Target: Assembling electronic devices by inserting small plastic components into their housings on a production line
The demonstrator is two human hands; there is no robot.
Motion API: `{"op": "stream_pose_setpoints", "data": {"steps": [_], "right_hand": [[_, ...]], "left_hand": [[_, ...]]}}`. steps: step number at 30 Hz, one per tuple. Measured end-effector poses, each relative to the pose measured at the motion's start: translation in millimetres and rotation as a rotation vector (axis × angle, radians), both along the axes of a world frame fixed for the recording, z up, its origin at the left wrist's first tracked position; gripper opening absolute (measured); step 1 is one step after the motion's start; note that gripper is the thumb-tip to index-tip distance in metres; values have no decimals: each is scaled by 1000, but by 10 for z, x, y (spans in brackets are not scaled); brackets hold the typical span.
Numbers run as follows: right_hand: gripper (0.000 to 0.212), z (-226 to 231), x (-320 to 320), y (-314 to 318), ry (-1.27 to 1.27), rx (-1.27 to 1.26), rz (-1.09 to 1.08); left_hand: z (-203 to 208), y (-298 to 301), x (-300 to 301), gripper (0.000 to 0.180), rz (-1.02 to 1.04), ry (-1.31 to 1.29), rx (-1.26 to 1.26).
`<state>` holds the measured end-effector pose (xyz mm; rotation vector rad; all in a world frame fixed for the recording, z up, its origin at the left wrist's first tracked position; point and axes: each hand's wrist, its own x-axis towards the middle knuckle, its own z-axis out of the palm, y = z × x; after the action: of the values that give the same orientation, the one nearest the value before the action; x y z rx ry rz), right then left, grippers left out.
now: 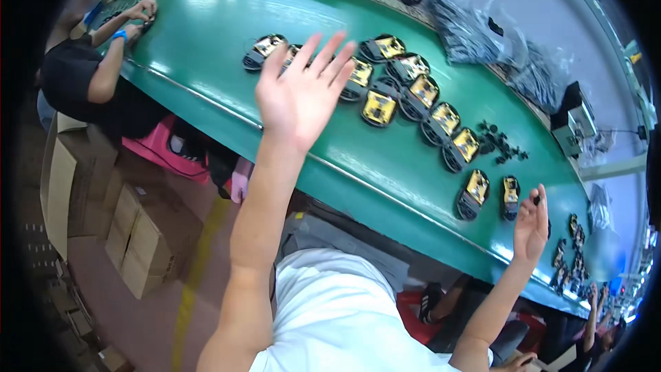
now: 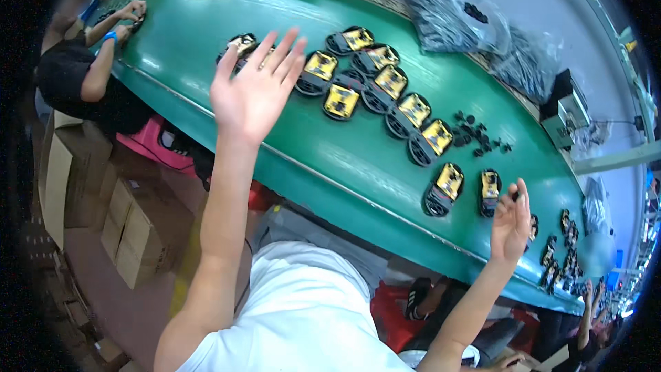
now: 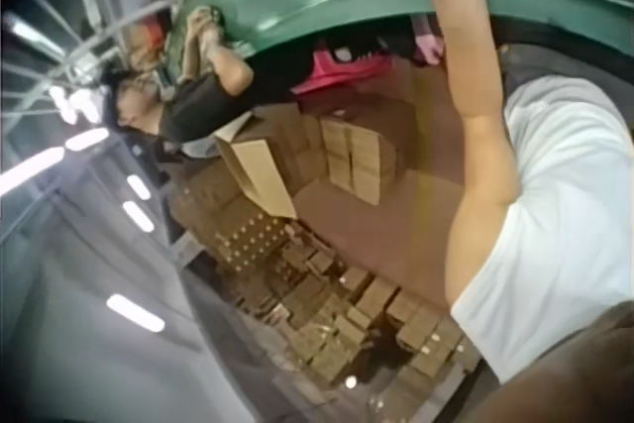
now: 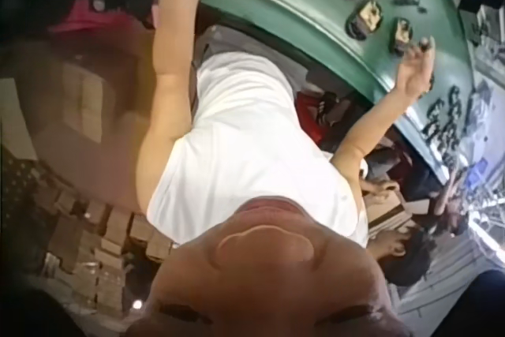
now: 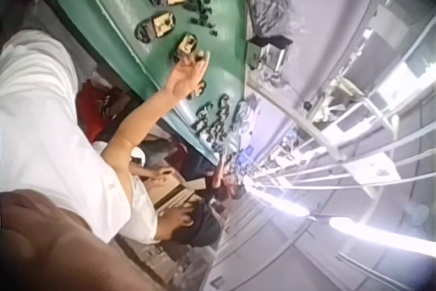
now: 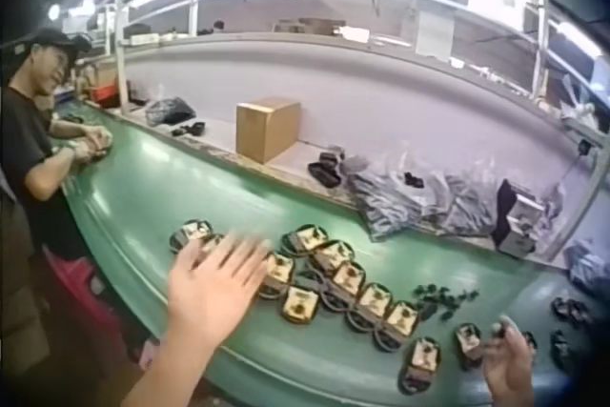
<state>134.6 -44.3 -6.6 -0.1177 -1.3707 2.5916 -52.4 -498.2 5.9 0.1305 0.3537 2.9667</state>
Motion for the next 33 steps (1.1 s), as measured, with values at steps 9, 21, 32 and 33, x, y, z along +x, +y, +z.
{"op": "stream_pose_setpoints", "data": {"steps": [9,21,32,33], "right_hand": [[49,-333,533,381,93,49,57],[33,-9,23,-908,40,518,-291],[31,-277,255,-1131,271,973,-363],[31,-273,240,-1161,274,970,-356]], "left_hand": [[-267,-1240,90,79,471,-101,116],[14,1292,545,20,-357,1125,-1322],[-178,1764,865,26,-738,718,-1126],[-186,1758,831,27,-780,685,-1099]]}}
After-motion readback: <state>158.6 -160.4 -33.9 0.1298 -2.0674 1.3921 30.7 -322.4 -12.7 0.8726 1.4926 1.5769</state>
